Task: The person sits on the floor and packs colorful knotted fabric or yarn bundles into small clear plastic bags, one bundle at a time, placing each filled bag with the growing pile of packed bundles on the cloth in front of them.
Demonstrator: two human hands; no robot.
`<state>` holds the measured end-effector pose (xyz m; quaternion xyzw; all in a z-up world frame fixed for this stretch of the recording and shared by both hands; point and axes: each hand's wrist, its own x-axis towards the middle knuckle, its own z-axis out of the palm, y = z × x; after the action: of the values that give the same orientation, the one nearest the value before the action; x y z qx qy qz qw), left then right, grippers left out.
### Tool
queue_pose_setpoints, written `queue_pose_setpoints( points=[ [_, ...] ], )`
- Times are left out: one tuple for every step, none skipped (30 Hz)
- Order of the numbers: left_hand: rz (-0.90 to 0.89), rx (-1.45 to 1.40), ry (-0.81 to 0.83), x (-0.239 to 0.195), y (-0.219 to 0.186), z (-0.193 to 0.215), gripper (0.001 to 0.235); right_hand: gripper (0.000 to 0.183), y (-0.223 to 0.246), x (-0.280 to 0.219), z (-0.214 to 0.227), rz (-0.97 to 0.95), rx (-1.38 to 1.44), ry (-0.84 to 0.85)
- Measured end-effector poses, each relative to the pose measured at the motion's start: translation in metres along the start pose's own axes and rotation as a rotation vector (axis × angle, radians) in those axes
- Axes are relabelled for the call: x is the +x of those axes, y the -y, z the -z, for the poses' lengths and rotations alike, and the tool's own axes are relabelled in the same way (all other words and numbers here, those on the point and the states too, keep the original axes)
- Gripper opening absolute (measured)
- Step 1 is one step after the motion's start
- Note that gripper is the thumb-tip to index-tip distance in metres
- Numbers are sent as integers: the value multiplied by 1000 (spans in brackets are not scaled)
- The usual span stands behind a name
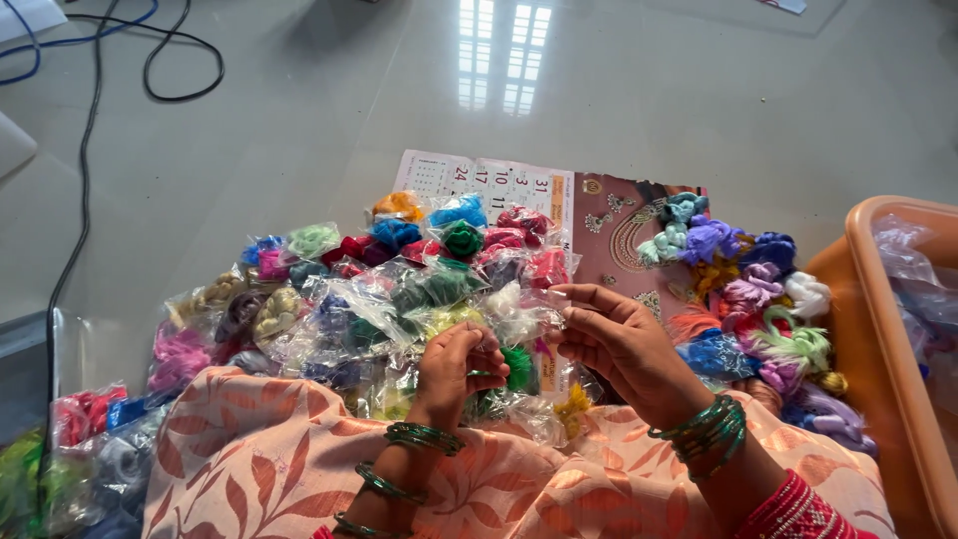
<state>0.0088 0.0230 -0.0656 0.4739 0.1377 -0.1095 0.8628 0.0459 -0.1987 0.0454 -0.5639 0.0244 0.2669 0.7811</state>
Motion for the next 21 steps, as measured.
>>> queue_pose_setpoints(
  points=[
    [-17, 37, 2, 0, 1, 1, 26, 34, -2, 1, 4, 14, 6, 12],
    [-35, 74, 1, 1, 1, 2, 26, 36, -3, 3, 7, 28, 12, 27],
    [-35, 73, 1, 2, 2, 2, 26, 36, -1, 1, 4, 28, 11, 27],
    [-50, 100, -24, 4, 4, 2, 26, 37, 2, -1, 0, 46, -7, 40],
    [-65, 127, -49, 5, 5, 3, 25, 38, 5, -3, -3, 64, -26, 53],
    [-65, 127, -50, 4, 4, 2, 25, 38, 4, -3, -4, 64, -26, 53],
    [-95, 177, -54, 2, 3, 1, 25, 37, 4, -2, -4, 78, -77, 41],
    [-123, 226, -57, 2, 3, -1, 25, 36, 3, -2, -4, 92, -129, 26],
    [-122, 226, -56, 2, 4, -1, 25, 36, 1, -2, -3, 92, -129, 24],
    [-132, 275, -64, 2, 5, -2, 24, 33, -1, -1, -1, 104, -144, 20],
    [-141, 323, -72, 2, 6, -3, 23, 30, -3, 0, 0, 116, -159, 16],
    [-140, 323, -72, 0, 5, -4, 23, 30, -4, 1, 3, 116, -159, 15],
    [-166, 357, -70, -1, 4, -6, 23, 29, -6, 2, 5, 122, -118, 30],
    [-193, 391, -71, -4, 3, -7, 23, 29, -7, 4, 7, 127, -76, 46],
    [-192, 391, -71, -4, 3, -7, 23, 29, -5, 3, 6, 127, -76, 46],
    [-205, 395, -82, -4, 2, -8, 24, 31, -3, 2, 4, 116, -46, 48],
    [-218, 399, -94, -5, 2, -8, 24, 33, -1, 1, 2, 106, -15, 51],
    [-218, 397, -94, -4, 2, -8, 24, 33, -1, 1, 2, 106, -17, 51],
    [-230, 401, -94, -3, 3, -8, 24, 33, -2, 1, 3, 97, -34, 38],
    [-242, 405, -96, -3, 3, -7, 25, 32, -2, 2, 2, 88, -52, 25],
    [-243, 404, -97, -3, 2, -7, 25, 32, -2, 2, 2, 88, -53, 26]
  ],
)
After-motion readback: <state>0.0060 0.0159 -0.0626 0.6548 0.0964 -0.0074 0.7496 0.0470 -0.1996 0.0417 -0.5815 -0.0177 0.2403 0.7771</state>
